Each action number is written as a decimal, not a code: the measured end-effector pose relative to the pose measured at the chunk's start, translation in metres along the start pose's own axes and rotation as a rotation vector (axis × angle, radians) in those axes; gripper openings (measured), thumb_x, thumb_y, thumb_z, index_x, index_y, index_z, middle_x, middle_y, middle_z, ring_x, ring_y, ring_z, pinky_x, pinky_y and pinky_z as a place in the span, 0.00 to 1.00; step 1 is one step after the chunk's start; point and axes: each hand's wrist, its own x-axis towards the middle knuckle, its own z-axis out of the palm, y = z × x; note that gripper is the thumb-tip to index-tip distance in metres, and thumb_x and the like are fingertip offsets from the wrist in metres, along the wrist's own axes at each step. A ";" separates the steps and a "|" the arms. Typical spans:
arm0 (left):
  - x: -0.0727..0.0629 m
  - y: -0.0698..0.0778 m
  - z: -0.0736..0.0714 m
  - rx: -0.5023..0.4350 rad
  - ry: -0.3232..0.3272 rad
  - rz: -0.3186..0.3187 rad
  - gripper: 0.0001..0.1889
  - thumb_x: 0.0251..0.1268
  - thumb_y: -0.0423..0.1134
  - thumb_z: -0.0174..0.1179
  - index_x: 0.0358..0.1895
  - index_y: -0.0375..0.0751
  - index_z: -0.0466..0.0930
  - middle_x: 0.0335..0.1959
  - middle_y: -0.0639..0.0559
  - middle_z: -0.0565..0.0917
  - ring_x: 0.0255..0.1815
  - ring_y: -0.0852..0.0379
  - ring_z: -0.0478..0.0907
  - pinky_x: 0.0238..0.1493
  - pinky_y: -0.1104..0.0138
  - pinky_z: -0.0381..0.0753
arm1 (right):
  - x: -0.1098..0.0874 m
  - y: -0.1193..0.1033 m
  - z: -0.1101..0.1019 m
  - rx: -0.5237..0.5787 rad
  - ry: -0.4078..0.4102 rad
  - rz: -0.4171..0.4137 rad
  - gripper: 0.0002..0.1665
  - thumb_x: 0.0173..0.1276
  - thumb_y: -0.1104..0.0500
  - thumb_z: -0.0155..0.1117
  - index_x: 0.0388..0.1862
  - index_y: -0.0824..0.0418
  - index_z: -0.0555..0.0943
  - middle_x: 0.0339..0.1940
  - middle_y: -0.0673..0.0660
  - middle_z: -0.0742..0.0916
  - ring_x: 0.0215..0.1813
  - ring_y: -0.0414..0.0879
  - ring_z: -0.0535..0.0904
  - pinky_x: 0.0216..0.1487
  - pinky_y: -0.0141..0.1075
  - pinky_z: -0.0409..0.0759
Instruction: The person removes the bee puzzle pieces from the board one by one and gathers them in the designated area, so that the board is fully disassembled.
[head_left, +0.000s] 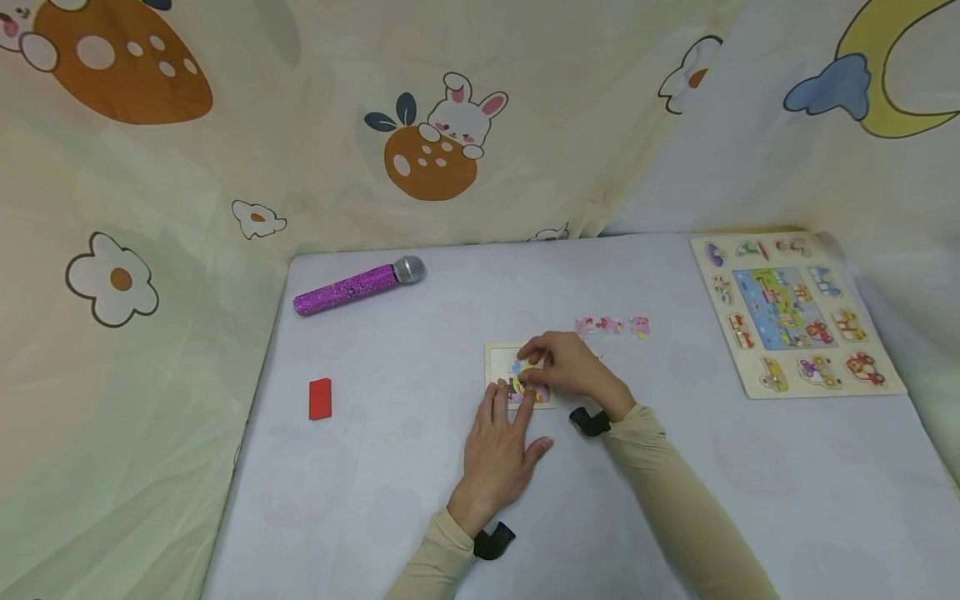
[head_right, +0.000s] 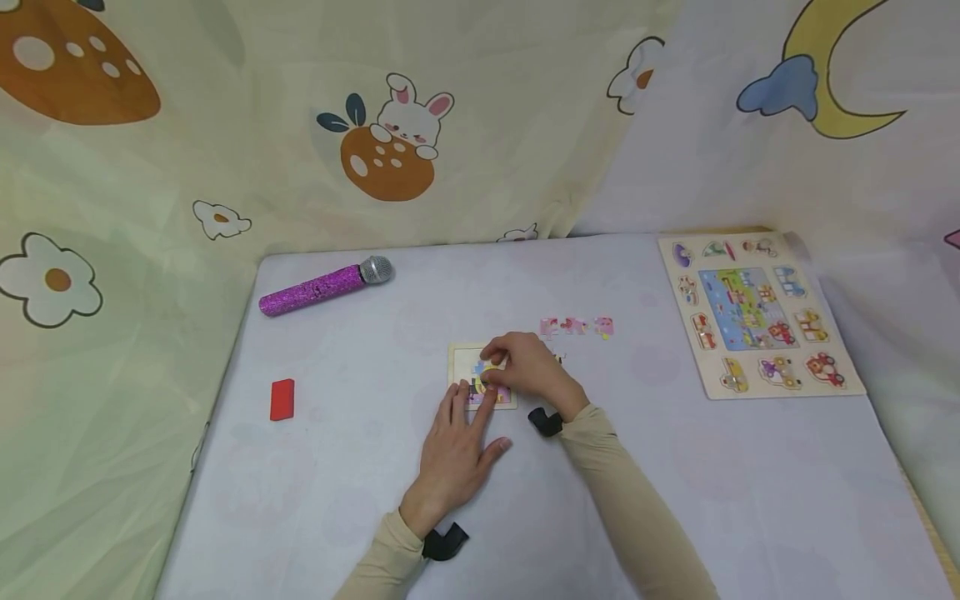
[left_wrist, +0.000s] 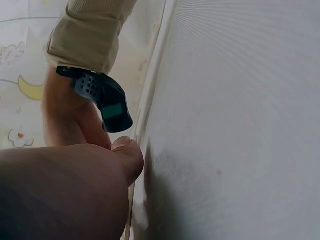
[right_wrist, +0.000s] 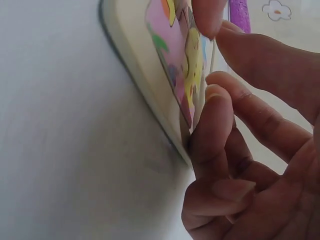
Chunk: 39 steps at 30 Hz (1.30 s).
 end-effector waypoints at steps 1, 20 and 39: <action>0.000 0.000 0.000 0.000 -0.002 0.000 0.40 0.78 0.64 0.56 0.84 0.48 0.61 0.82 0.30 0.58 0.85 0.34 0.53 0.81 0.50 0.64 | 0.000 -0.001 0.001 -0.003 -0.002 0.000 0.19 0.62 0.60 0.82 0.49 0.66 0.89 0.36 0.57 0.89 0.31 0.41 0.77 0.34 0.32 0.74; 0.000 0.001 0.000 0.010 -0.012 -0.013 0.39 0.77 0.64 0.56 0.83 0.50 0.64 0.83 0.31 0.59 0.85 0.34 0.53 0.80 0.51 0.66 | 0.003 -0.003 0.005 -0.033 -0.023 0.023 0.18 0.61 0.60 0.83 0.48 0.63 0.87 0.40 0.56 0.90 0.32 0.41 0.77 0.35 0.33 0.75; 0.000 0.000 0.000 0.027 -0.005 -0.004 0.38 0.77 0.65 0.57 0.83 0.52 0.65 0.82 0.31 0.60 0.85 0.35 0.53 0.81 0.51 0.65 | 0.001 -0.005 0.007 0.002 0.028 0.035 0.19 0.56 0.64 0.85 0.45 0.60 0.87 0.39 0.55 0.91 0.28 0.42 0.79 0.30 0.33 0.75</action>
